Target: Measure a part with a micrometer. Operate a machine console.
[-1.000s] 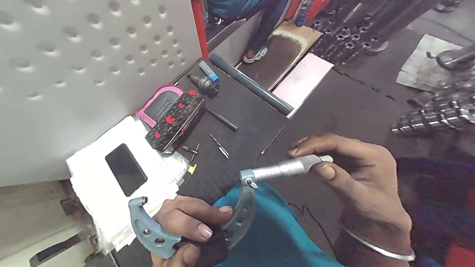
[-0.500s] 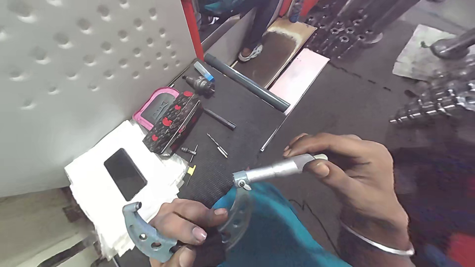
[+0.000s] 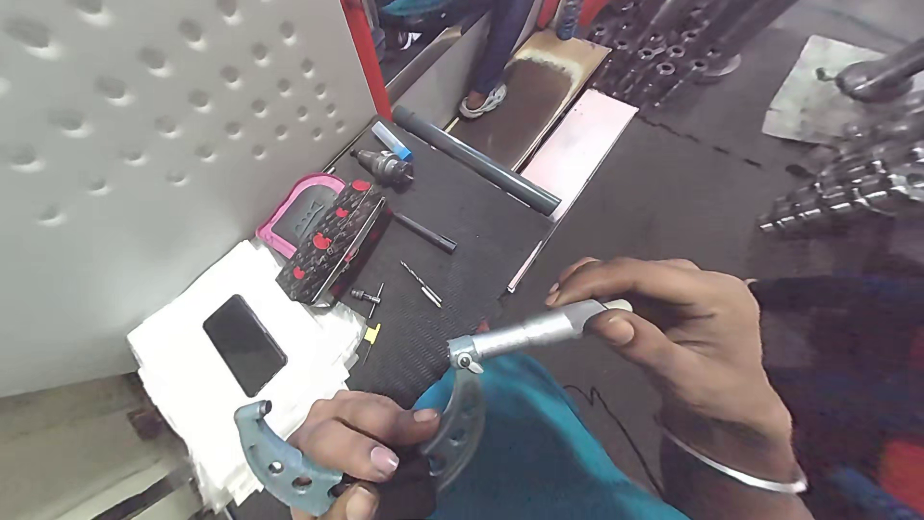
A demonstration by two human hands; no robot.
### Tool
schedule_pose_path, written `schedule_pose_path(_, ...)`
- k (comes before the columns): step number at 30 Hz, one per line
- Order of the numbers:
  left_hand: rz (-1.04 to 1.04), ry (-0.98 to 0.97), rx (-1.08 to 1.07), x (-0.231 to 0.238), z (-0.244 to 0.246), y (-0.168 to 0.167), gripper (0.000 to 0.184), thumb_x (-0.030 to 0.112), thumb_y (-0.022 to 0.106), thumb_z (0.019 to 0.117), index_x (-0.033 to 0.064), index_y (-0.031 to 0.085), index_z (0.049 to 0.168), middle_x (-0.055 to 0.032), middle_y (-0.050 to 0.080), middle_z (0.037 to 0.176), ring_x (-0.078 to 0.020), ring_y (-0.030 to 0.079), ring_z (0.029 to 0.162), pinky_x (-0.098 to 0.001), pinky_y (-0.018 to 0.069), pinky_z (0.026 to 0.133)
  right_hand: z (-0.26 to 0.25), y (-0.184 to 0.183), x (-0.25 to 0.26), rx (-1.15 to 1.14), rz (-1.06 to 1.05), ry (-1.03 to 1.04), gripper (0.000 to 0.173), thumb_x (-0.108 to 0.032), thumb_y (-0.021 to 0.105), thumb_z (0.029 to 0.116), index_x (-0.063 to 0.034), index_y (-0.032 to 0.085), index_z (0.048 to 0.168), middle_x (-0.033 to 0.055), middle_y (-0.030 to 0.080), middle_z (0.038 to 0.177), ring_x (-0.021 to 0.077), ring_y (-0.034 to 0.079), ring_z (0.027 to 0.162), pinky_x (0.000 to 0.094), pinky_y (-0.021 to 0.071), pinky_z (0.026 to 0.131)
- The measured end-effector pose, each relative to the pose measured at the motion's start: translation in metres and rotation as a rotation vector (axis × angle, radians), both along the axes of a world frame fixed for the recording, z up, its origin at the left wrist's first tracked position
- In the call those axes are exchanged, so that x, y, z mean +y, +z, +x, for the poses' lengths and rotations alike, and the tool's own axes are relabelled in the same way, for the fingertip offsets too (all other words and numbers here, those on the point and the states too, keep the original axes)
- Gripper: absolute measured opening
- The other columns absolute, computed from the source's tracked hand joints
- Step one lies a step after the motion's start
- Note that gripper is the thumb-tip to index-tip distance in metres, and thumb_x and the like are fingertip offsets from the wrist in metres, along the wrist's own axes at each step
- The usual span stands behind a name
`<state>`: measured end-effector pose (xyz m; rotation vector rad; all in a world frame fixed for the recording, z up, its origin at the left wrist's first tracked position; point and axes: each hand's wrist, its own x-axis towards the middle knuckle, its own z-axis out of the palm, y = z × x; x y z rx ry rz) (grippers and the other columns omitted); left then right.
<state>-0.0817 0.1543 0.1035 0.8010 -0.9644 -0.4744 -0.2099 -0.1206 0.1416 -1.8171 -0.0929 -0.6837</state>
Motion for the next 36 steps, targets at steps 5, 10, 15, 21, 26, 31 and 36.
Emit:
schedule_pose_path(5,0.004,0.004,0.005,0.0004,-0.0006,-0.0008,0.025,0.024,0.059,0.1043,0.0100,0.066,0.124,-0.0061,0.074,0.116,-0.0193,0.071,0.112,-0.0341,0.0580,0.100,0.0003,-0.0008,-0.0008,0.000,-0.007,-0.008,0.033,-0.039,0.058,0.1050,-0.0105,0.074,0.103,-0.0060,0.075,0.094,0.0000,0.069,0.090,0.0179,0.0578,0.080)
schedule_pose_path(10,0.004,0.022,0.014,-0.0007,-0.0016,-0.0006,0.026,0.024,0.060,0.1039,0.0094,0.067,0.124,-0.0057,0.074,0.114,-0.0195,0.072,0.111,-0.0349,0.0583,0.100,0.0004,-0.0010,-0.0003,0.017,0.011,0.011,0.046,-0.050,0.061,0.1005,-0.0094,0.070,0.121,-0.0042,0.075,0.106,0.0037,0.071,0.097,0.0217,0.0608,0.085)
schedule_pose_path(15,0.056,0.057,-0.014,0.0004,-0.0018,0.0024,0.027,0.028,0.059,0.1047,0.0109,0.067,0.123,-0.0048,0.074,0.116,-0.0178,0.071,0.112,-0.0322,0.0583,0.099,0.0010,-0.0014,-0.0021,-0.032,-0.003,0.147,0.046,-0.024,0.076,0.0923,-0.0201,0.057,0.134,0.0012,0.068,0.126,0.0167,0.066,0.115,0.0325,0.0583,0.098)
schedule_pose_path(21,0.016,0.046,-0.015,0.0030,-0.0016,-0.0061,0.028,0.027,0.059,0.1046,0.0116,0.065,0.126,-0.0056,0.072,0.119,-0.0201,0.069,0.116,-0.0337,0.0585,0.100,0.0039,-0.0037,-0.0007,-0.049,0.009,0.192,0.023,-0.012,0.069,0.0962,-0.0190,0.062,0.117,0.0027,0.066,0.128,0.0148,0.067,0.112,0.0252,0.0603,0.087)
schedule_pose_path(26,0.009,0.019,0.029,0.0017,-0.0015,-0.0027,0.027,0.026,0.059,0.1043,0.0100,0.066,0.125,-0.0073,0.073,0.119,-0.0214,0.070,0.116,-0.0351,0.0586,0.100,0.0052,-0.0048,-0.0019,-0.052,0.015,0.176,0.015,-0.015,0.068,0.0969,-0.0194,0.064,0.111,-0.0004,0.069,0.119,0.0121,0.069,0.105,0.0248,0.0605,0.086)
schedule_pose_path(31,0.011,0.005,0.031,0.0013,-0.0004,-0.0008,0.026,0.025,0.060,0.1044,0.0101,0.066,0.125,-0.0073,0.073,0.119,-0.0216,0.070,0.115,-0.0358,0.0593,0.100,0.0055,-0.0027,-0.0014,-0.038,0.001,0.150,0.022,-0.018,0.071,0.0967,-0.0202,0.064,0.117,-0.0038,0.071,0.113,0.0075,0.069,0.101,0.0202,0.0584,0.084)
schedule_pose_path(36,-0.002,-0.003,0.026,0.0013,0.0005,-0.0008,0.027,0.025,0.059,0.1045,0.0105,0.065,0.126,-0.0069,0.073,0.119,-0.0207,0.070,0.115,-0.0351,0.0588,0.100,0.0043,-0.0033,-0.0019,-0.005,0.004,0.129,0.031,-0.024,0.073,0.0957,-0.0215,0.063,0.125,-0.0095,0.071,0.112,0.0049,0.070,0.099,0.0237,0.0607,0.088)
